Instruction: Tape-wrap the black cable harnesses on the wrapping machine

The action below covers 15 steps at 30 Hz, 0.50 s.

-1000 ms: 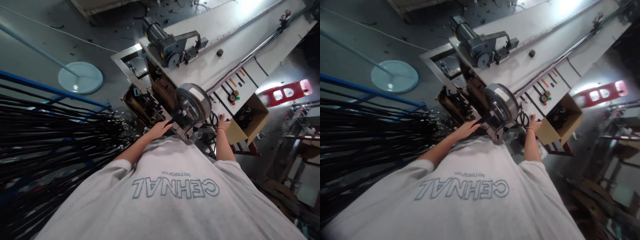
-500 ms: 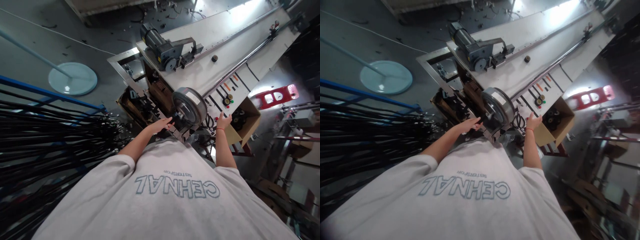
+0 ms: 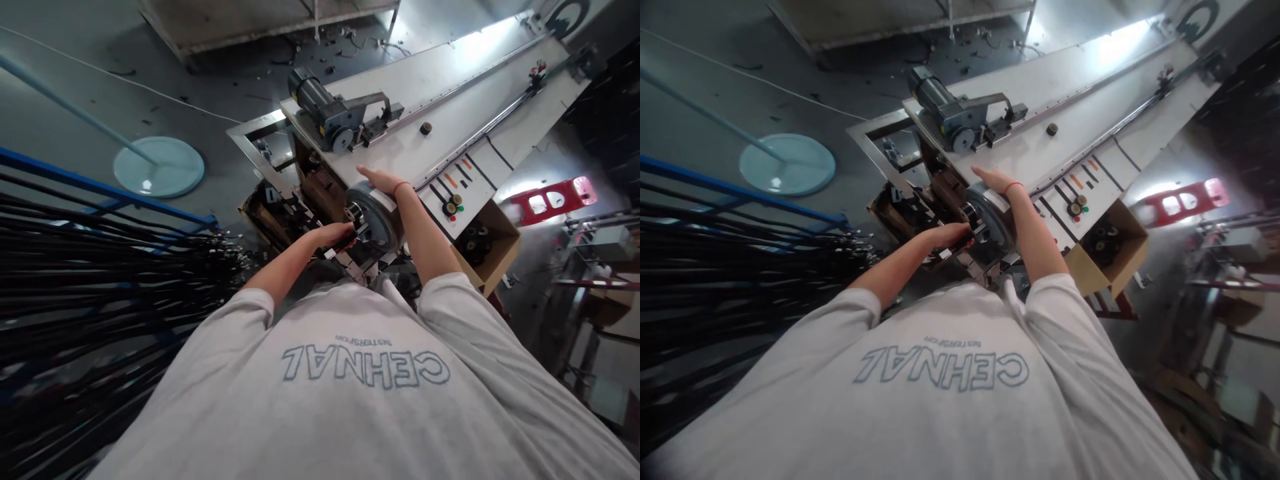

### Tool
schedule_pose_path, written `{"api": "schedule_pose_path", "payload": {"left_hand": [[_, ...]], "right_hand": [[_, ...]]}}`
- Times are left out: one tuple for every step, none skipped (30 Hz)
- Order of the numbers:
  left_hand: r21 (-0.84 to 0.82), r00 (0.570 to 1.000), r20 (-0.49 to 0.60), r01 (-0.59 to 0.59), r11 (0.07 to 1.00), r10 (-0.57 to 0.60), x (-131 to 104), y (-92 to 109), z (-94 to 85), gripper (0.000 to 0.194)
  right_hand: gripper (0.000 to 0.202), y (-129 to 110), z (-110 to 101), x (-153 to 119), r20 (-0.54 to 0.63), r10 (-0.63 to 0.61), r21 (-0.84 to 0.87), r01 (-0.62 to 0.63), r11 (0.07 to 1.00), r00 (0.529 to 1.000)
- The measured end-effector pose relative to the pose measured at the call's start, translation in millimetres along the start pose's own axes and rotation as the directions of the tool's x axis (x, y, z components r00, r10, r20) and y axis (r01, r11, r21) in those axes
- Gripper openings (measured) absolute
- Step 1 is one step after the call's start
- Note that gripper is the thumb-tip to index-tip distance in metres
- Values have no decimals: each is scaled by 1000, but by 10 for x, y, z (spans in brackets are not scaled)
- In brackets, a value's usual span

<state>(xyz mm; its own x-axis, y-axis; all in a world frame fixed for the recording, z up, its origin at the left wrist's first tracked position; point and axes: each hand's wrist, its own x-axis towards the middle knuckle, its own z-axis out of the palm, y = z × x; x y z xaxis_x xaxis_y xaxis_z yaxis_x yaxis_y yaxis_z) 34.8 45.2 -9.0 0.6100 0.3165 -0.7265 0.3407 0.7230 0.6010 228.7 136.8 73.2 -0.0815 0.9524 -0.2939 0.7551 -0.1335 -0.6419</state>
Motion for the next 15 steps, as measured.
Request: {"api": "schedule_pose_path", "payload": {"left_hand": [[39,1000,-11,-20,999,20,1,52,21,32],[97,999,-9,-48,994,49,-5,93,40,33],[168,996,1,-83,982,84,-18,124,59,33],[245,992,16,-121,962,121,-37,144,79,33],[324,986,33,-168,931,166,-58,155,100,33],[404,975,44,-217,889,218,-81,159,124,35],[491,962,42,-256,833,270,-103,159,151,37],[586,947,23,-273,763,322,-122,159,178,38],[679,929,-3,-270,683,370,-139,160,199,38],[757,910,-20,-257,600,414,-156,167,210,36],[819,894,-33,-232,524,446,-174,180,204,34],[865,881,-52,-196,462,470,-195,200,176,33],[896,867,-74,-159,414,493,-221,229,124,32],[916,851,-101,-123,382,515,-252,266,52,33],[929,830,-134,-85,361,541,-289,307,-36,34]], "right_hand": [[70,54,10,-120,-11,31,47,-30,998,999],[72,140,25,-283,-38,48,112,-44,993,998],[72,253,51,-480,-87,40,187,-23,982,995],[70,384,94,-698,-159,21,255,20,967,987],[68,528,153,-923,-244,36,300,40,953,969],[64,674,226,-1141,-316,97,312,7,950,944],[59,816,309,-1341,-372,178,282,-72,957,911],[50,948,393,-1512,-416,243,213,-166,963,876],[40,1066,474,-1650,-451,302,124,-276,953,840],[33,1168,546,-1752,-476,355,32,-388,921,805],[34,1253,605,-1821,-489,404,-44,-484,874,773],[40,1322,650,-1863,-492,450,-87,-557,826,745],[46,1375,680,-1888,-488,496,-91,-606,790,719],[49,1414,698,-1908,-475,540,-48,-633,772,695],[49,1435,706,-1933,-462,584,41,-641,766,668]]}}
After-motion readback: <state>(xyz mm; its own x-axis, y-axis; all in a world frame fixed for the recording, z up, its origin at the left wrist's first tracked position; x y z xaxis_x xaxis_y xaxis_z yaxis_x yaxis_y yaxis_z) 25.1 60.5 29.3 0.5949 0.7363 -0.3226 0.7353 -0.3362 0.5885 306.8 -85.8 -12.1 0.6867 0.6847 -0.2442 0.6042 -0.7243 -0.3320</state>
